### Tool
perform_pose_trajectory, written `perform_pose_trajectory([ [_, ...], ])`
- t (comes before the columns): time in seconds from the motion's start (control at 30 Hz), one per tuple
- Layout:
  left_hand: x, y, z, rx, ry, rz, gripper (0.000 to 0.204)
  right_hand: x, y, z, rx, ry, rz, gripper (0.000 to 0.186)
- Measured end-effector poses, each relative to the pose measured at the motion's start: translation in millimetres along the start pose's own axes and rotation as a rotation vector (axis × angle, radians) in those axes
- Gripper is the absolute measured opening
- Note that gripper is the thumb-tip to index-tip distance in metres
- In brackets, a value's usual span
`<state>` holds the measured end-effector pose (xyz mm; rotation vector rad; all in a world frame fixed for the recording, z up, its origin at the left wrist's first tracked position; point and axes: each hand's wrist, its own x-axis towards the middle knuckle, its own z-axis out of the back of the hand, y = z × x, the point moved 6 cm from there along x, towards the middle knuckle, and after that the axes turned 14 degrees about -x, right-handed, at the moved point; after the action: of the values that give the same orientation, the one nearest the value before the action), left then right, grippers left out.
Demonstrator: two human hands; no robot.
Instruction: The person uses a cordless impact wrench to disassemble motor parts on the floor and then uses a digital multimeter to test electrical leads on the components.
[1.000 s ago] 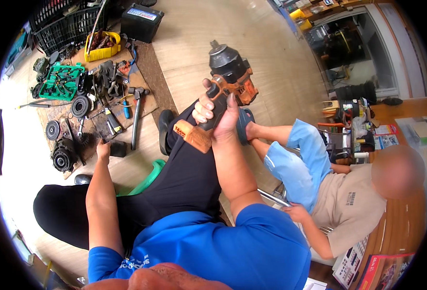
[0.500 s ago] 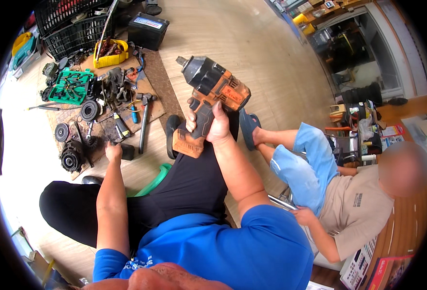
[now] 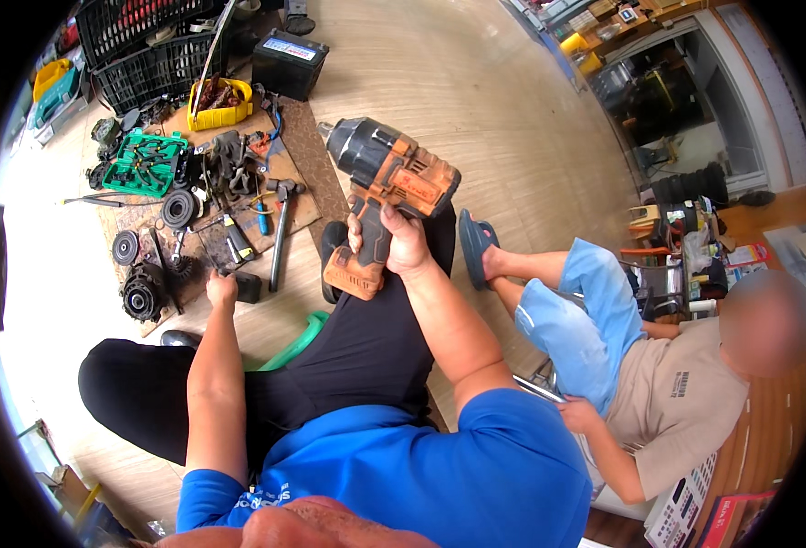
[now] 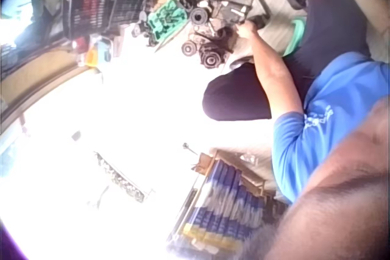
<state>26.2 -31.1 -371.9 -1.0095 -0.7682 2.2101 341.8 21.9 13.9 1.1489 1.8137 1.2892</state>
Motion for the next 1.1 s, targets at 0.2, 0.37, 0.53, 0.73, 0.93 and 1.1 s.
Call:
perform_pose_trajectory([
  [0.2, 0.1, 0.5, -7.2, -0.056, 0.006, -0.007, 0.066, -2.3, 2.2, -2.0, -0.087, -0.023, -0.022, 0.048],
  [0.37, 20.6, -5.2, -2.3, -0.196, -0.064, -0.067, 0.063, 0.0, -0.6, -4.0, -0.173, -0.008, 0.007, 0.052],
  [0.53, -35.7, -140.0, 11.6, -0.932, 0.107, -0.075, 0.053, -5.1, -5.9, 10.1, -0.425, -0.077, 0.000, 0.041],
  [0.73, -176.9, -275.9, 98.9, -1.563, 0.680, -0.092, 0.056, 32.0, 8.8, -54.8, -1.137, 0.260, 0.340, 0.039],
  [0.93, -216.0, -228.6, 138.7, -2.015, 0.790, 0.025, 0.087, 41.8, -9.7, -123.1, -1.767, 0.459, 0.978, 0.041],
  [1.1, -187.6, -188.9, 115.6, -2.028, 0.828, -0.015, 0.084, 38.8, -48.4, -130.5, -1.918, 0.492, 1.033, 0.042],
])
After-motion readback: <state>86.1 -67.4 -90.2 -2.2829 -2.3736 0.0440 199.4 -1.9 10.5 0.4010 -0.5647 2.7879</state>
